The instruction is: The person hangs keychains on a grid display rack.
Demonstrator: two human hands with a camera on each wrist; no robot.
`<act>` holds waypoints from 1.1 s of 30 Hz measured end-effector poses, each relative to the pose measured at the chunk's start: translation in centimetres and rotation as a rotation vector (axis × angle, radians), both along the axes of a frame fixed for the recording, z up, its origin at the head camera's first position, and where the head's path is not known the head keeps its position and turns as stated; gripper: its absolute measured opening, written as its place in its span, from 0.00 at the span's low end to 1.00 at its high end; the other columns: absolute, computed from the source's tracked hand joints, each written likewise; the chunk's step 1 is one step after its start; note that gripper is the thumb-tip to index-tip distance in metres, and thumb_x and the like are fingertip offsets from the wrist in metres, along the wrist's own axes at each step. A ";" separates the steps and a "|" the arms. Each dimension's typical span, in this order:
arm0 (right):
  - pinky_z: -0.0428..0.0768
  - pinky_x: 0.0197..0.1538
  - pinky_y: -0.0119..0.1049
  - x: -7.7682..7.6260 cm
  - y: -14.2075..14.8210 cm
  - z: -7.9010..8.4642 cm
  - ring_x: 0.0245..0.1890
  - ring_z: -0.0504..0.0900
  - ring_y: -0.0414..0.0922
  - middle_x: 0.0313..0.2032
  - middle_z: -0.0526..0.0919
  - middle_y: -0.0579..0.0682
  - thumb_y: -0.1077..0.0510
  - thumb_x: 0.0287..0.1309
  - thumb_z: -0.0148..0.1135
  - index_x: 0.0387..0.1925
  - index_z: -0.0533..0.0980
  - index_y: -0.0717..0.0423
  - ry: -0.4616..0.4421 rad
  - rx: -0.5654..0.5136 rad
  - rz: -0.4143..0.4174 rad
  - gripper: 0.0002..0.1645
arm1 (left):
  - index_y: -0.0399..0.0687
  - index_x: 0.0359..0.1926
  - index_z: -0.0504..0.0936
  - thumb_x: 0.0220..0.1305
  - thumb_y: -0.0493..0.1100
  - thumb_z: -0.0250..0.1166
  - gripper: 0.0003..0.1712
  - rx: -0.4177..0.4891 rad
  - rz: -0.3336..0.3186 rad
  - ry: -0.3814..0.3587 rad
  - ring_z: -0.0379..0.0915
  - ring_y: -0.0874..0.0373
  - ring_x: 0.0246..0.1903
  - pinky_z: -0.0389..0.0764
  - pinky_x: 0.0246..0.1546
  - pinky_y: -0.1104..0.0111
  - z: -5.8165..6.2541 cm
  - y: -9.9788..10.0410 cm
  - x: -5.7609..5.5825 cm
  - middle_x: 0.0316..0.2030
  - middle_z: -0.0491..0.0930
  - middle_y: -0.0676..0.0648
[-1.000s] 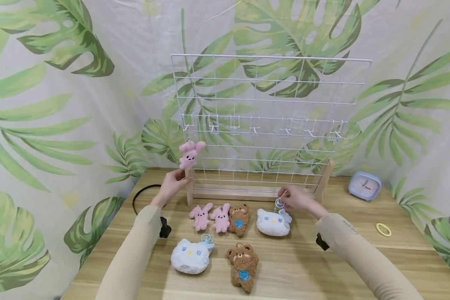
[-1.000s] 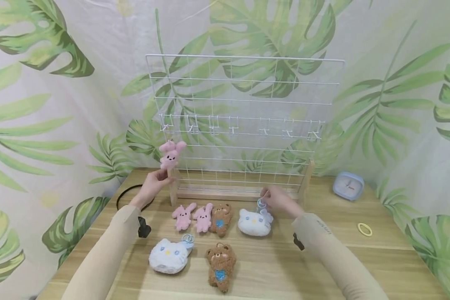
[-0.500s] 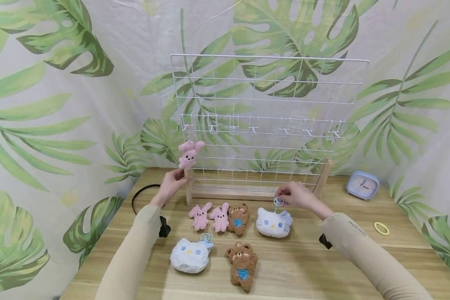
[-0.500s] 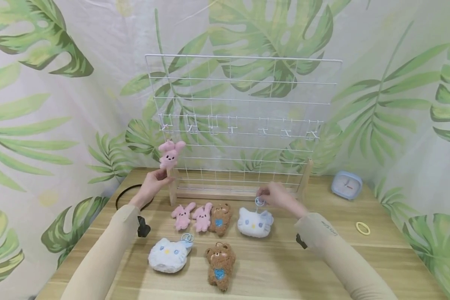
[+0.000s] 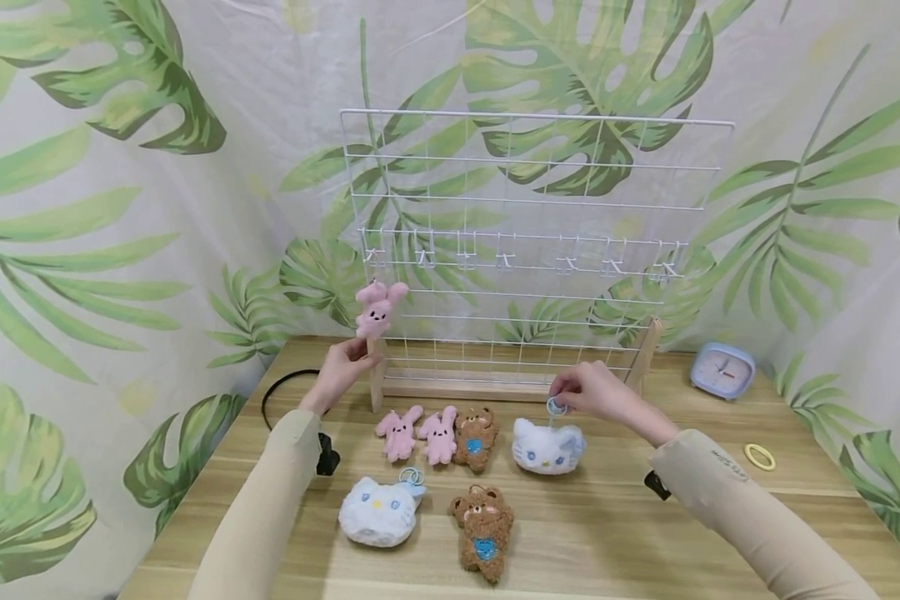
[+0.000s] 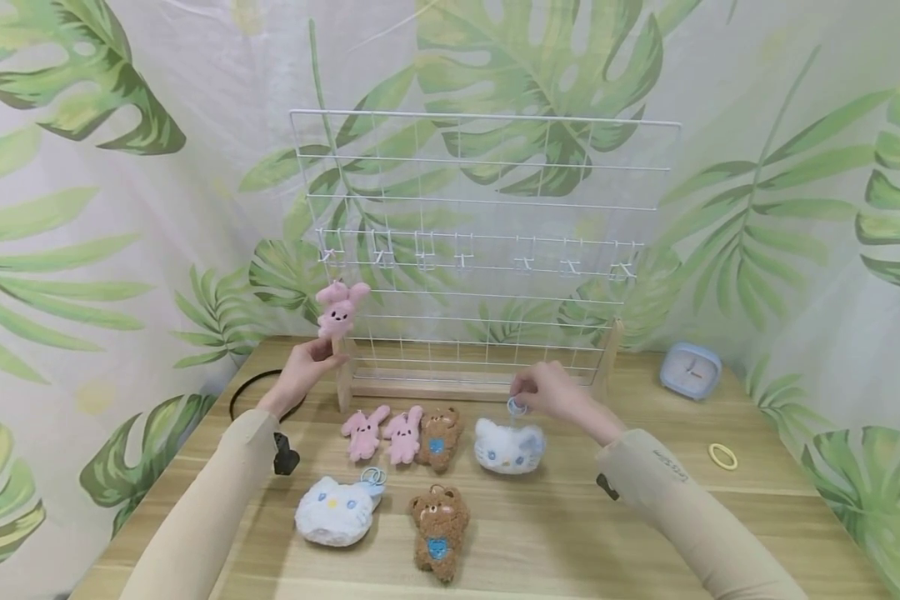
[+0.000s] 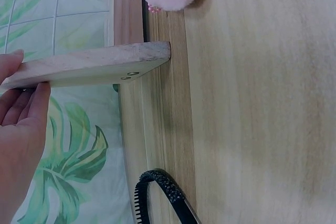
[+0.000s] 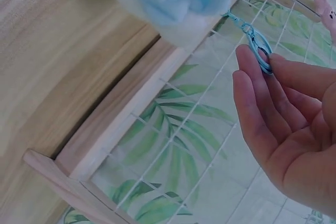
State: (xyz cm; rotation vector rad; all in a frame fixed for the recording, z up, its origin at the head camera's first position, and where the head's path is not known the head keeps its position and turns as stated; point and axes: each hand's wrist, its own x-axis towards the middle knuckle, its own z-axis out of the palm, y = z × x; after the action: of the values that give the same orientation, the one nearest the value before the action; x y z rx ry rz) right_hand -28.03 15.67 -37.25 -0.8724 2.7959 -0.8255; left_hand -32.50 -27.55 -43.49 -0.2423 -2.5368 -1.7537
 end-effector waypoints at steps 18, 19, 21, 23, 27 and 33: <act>0.80 0.32 0.29 0.2 -0.6 4.2 0.29 0.86 0.43 0.31 0.89 0.53 0.67 0.63 0.62 0.35 0.84 0.61 0.120 0.040 0.065 0.06 | 0.28 0.68 0.66 0.70 0.36 0.60 0.29 0.005 -0.003 -0.020 0.69 0.37 0.65 0.78 0.56 0.70 1.7 0.6 1.3 0.63 0.72 0.28; 0.81 0.32 0.29 0.3 -0.7 4.7 0.29 0.86 0.43 0.31 0.90 0.53 0.67 0.63 0.62 0.35 0.84 0.61 0.126 0.040 0.068 0.06 | 0.28 0.68 0.66 0.70 0.36 0.60 0.29 0.006 -0.002 -0.020 0.69 0.37 0.65 0.78 0.56 0.70 1.7 0.6 1.3 0.63 0.72 0.28; 0.82 0.33 0.31 0.3 -1.0 5.6 0.29 0.86 0.43 0.31 0.89 0.53 0.67 0.63 0.62 0.35 0.84 0.61 0.135 0.038 0.073 0.06 | 0.28 0.68 0.67 0.70 0.36 0.60 0.29 0.008 -0.002 -0.018 0.70 0.37 0.64 0.78 0.55 0.71 1.7 0.6 1.4 0.63 0.72 0.28; 0.82 0.33 0.32 0.4 -1.4 6.6 0.29 0.86 0.43 0.31 0.89 0.54 0.67 0.63 0.62 0.35 0.84 0.61 0.147 0.040 0.079 0.06 | 0.28 0.68 0.67 0.70 0.36 0.60 0.29 0.007 -0.004 -0.015 0.70 0.37 0.64 0.78 0.54 0.72 1.8 0.7 1.4 0.63 0.73 0.28; 0.83 0.35 0.33 0.4 -2.2 8.5 0.31 0.86 0.45 0.32 0.89 0.54 0.67 0.63 0.62 0.36 0.84 0.61 0.182 0.046 0.082 0.06 | 0.28 0.67 0.67 0.70 0.36 0.60 0.28 0.011 -0.009 -0.012 0.70 0.36 0.64 0.77 0.52 0.75 1.9 0.7 1.6 0.63 0.73 0.27; 0.82 0.36 0.36 0.4 -3.6 11.2 0.31 0.86 0.45 0.33 0.89 0.54 0.66 0.63 0.62 0.35 0.84 0.60 0.257 0.052 0.103 0.06 | 0.28 0.68 0.67 0.71 0.36 0.59 0.28 0.004 -0.006 -0.012 0.70 0.37 0.64 0.77 0.51 0.77 2.1 0.8 1.8 0.63 0.72 0.27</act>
State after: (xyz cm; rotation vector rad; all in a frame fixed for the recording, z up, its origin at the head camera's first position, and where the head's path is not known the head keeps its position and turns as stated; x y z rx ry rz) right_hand -27.62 12.02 -26.08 -1.1799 2.9388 -0.6656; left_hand -30.66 -26.75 -41.37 -0.2401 -2.5434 -1.7679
